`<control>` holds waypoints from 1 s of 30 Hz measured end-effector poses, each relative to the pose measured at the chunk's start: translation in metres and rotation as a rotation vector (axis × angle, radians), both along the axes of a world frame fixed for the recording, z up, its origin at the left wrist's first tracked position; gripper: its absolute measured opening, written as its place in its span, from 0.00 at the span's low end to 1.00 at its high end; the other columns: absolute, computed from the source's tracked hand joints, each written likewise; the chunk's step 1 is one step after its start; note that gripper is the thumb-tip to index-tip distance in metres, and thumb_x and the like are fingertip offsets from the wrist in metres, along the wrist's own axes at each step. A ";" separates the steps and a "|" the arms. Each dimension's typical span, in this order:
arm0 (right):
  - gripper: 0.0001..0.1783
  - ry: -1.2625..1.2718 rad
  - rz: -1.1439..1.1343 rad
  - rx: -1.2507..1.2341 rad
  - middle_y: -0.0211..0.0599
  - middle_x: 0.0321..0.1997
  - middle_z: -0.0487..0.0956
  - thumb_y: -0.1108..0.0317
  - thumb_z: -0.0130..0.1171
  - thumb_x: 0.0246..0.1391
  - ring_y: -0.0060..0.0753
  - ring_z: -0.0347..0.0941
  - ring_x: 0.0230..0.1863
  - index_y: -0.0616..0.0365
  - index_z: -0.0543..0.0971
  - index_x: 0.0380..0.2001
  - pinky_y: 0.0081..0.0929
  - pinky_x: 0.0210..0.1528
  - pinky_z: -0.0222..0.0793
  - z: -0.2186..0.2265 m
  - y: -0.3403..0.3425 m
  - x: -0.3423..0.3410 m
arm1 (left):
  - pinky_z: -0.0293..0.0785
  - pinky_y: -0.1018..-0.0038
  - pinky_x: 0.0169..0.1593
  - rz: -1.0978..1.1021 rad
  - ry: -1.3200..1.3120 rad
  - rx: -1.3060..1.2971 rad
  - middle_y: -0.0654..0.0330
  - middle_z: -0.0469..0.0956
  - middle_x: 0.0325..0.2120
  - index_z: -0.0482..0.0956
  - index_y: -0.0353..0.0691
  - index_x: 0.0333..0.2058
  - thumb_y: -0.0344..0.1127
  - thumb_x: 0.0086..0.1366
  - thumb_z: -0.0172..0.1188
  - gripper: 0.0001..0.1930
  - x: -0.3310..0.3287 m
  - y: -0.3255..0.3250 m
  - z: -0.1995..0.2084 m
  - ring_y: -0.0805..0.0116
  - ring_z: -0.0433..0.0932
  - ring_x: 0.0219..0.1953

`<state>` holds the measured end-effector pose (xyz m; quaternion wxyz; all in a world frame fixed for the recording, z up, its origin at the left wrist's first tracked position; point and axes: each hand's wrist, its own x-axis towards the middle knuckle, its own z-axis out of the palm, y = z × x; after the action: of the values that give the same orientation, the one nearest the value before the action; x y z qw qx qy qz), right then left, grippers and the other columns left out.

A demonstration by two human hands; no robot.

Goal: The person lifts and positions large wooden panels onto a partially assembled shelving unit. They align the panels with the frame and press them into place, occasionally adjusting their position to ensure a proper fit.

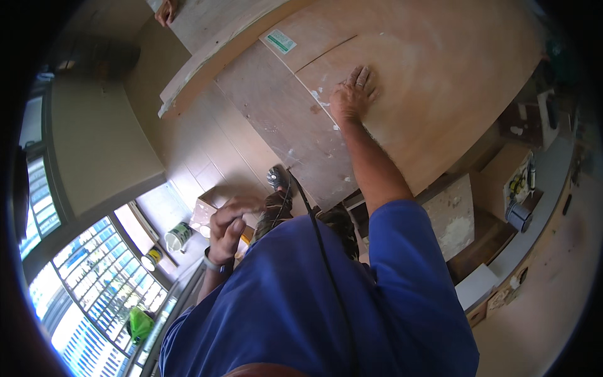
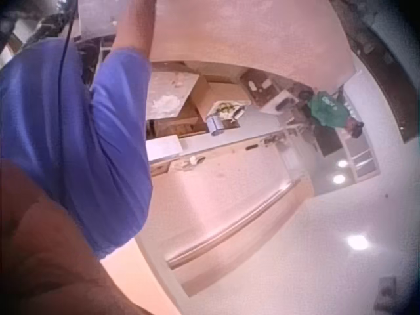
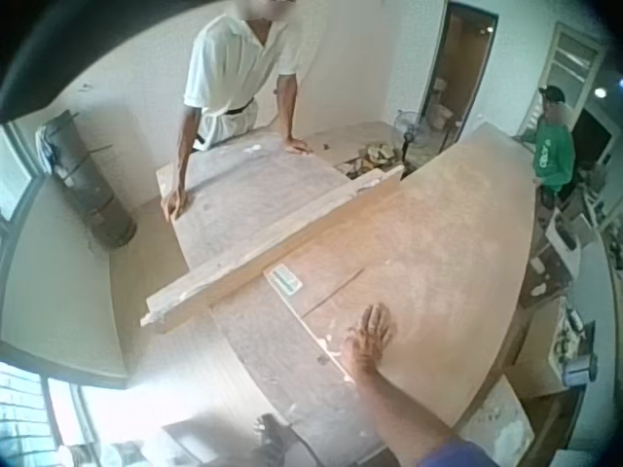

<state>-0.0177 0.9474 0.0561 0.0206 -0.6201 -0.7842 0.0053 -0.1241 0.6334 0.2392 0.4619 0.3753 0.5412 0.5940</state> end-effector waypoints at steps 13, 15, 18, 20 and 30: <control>0.32 0.092 0.065 0.126 0.43 0.67 0.50 0.57 0.38 0.55 0.42 0.41 0.68 0.62 0.54 0.61 0.51 0.64 0.35 -0.013 -0.007 0.005 | 0.69 0.62 0.44 -0.542 -0.384 0.638 0.46 0.73 0.40 0.80 0.37 0.35 0.46 0.57 0.61 0.17 0.096 -0.023 0.091 0.52 0.73 0.40; 0.33 0.095 0.065 0.108 0.44 0.67 0.49 0.57 0.39 0.55 0.42 0.40 0.68 0.63 0.53 0.61 0.51 0.64 0.34 -0.011 -0.002 0.003 | 0.68 0.62 0.43 -0.564 -0.360 0.653 0.48 0.73 0.41 0.81 0.39 0.34 0.42 0.57 0.61 0.12 0.093 -0.028 0.096 0.54 0.73 0.40; 0.33 0.111 0.059 0.094 0.44 0.67 0.48 0.56 0.40 0.55 0.42 0.41 0.68 0.62 0.54 0.61 0.52 0.64 0.34 -0.011 0.000 0.007 | 0.68 0.61 0.42 -0.545 -0.302 0.668 0.50 0.73 0.40 0.82 0.39 0.32 0.39 0.58 0.60 0.10 0.087 -0.038 0.100 0.55 0.72 0.40; 0.33 0.136 0.059 0.087 0.44 0.67 0.48 0.55 0.40 0.54 0.42 0.41 0.68 0.62 0.54 0.61 0.52 0.64 0.33 -0.012 -0.004 0.007 | 0.70 0.68 0.38 -0.441 -0.218 0.692 0.52 0.74 0.38 0.82 0.37 0.30 0.35 0.58 0.60 0.08 0.082 -0.046 0.097 0.59 0.74 0.36; 0.34 0.104 0.065 0.105 0.47 0.67 0.50 0.54 0.39 0.53 0.46 0.42 0.68 0.63 0.55 0.60 0.52 0.63 0.38 -0.009 -0.005 0.006 | 0.76 0.64 0.26 0.192 -0.567 0.718 0.49 0.75 0.22 0.71 0.27 0.31 0.38 0.63 0.52 0.15 0.093 -0.013 0.118 0.59 0.76 0.19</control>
<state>-0.0114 0.9427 0.0471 0.0936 -0.5913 -0.8010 -0.0029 -0.0311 0.6206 0.3575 0.3756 0.2825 0.1863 0.8628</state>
